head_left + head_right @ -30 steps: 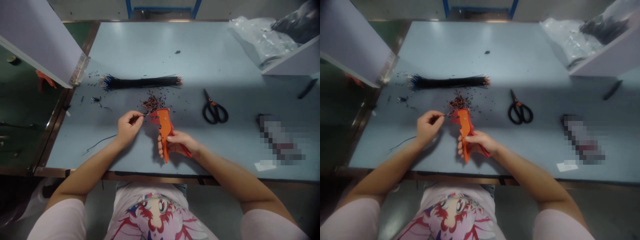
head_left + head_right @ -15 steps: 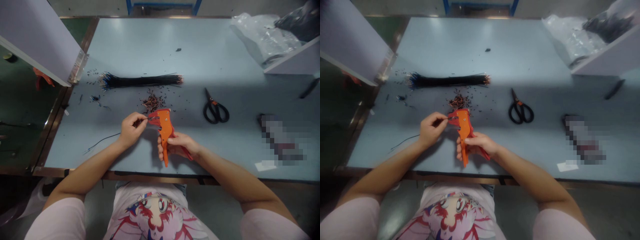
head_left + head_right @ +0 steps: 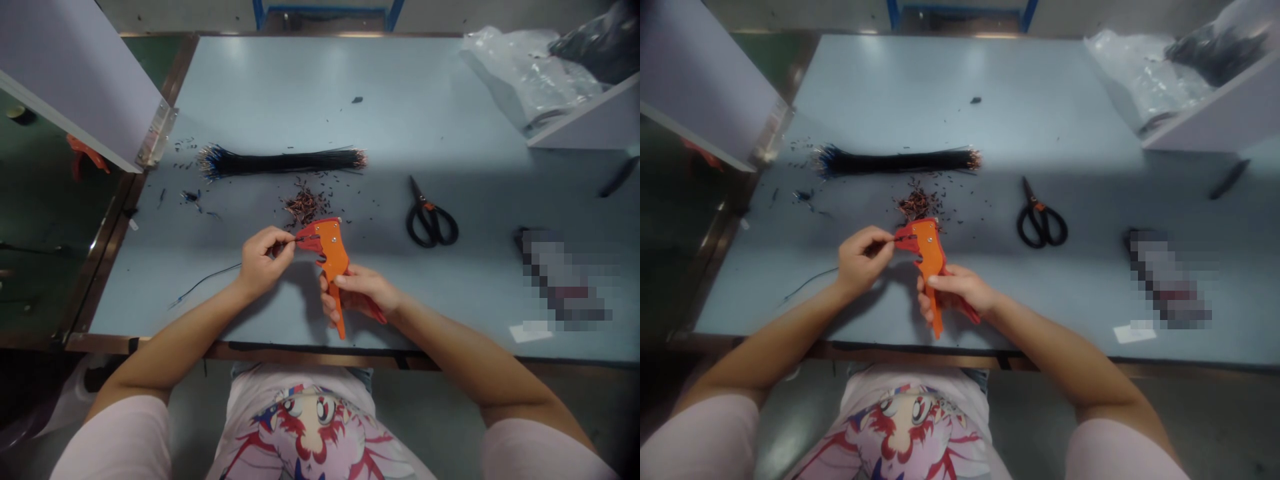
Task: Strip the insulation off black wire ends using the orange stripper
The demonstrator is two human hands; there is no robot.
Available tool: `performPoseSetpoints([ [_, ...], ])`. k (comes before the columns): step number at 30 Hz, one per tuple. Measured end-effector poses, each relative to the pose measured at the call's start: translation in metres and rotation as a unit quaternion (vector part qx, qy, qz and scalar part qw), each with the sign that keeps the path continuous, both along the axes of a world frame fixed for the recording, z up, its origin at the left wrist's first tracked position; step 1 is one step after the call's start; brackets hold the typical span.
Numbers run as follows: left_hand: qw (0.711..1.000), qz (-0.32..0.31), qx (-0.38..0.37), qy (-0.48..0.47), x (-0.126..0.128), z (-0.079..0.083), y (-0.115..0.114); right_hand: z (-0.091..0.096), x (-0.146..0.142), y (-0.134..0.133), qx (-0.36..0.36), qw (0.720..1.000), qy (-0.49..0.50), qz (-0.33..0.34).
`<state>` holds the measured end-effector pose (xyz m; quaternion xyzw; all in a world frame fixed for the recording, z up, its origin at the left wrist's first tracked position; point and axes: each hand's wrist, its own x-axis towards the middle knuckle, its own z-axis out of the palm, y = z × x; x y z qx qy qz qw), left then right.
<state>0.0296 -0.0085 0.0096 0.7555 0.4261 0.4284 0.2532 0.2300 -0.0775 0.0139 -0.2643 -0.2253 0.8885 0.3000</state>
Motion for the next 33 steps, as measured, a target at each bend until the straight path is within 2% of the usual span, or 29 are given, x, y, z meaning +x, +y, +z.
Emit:
performPoseSetpoints([
  [9,1.000,0.018,0.001,0.009,0.0004,0.0003,-0.0029,-0.0026,-0.0009,-0.0007,0.017,1.000,0.009,-0.001],
  [20,0.998,0.018,-0.055,-0.011,-0.0014,-0.0015,-0.0022,-0.0021,0.0009,0.0003,0.010,1.000,0.010,-0.005],
  [33,0.999,0.009,-0.038,-0.009,0.0000,0.0018,-0.0040,-0.0016,-0.0019,-0.0006,0.012,1.000,0.001,-0.020],
])
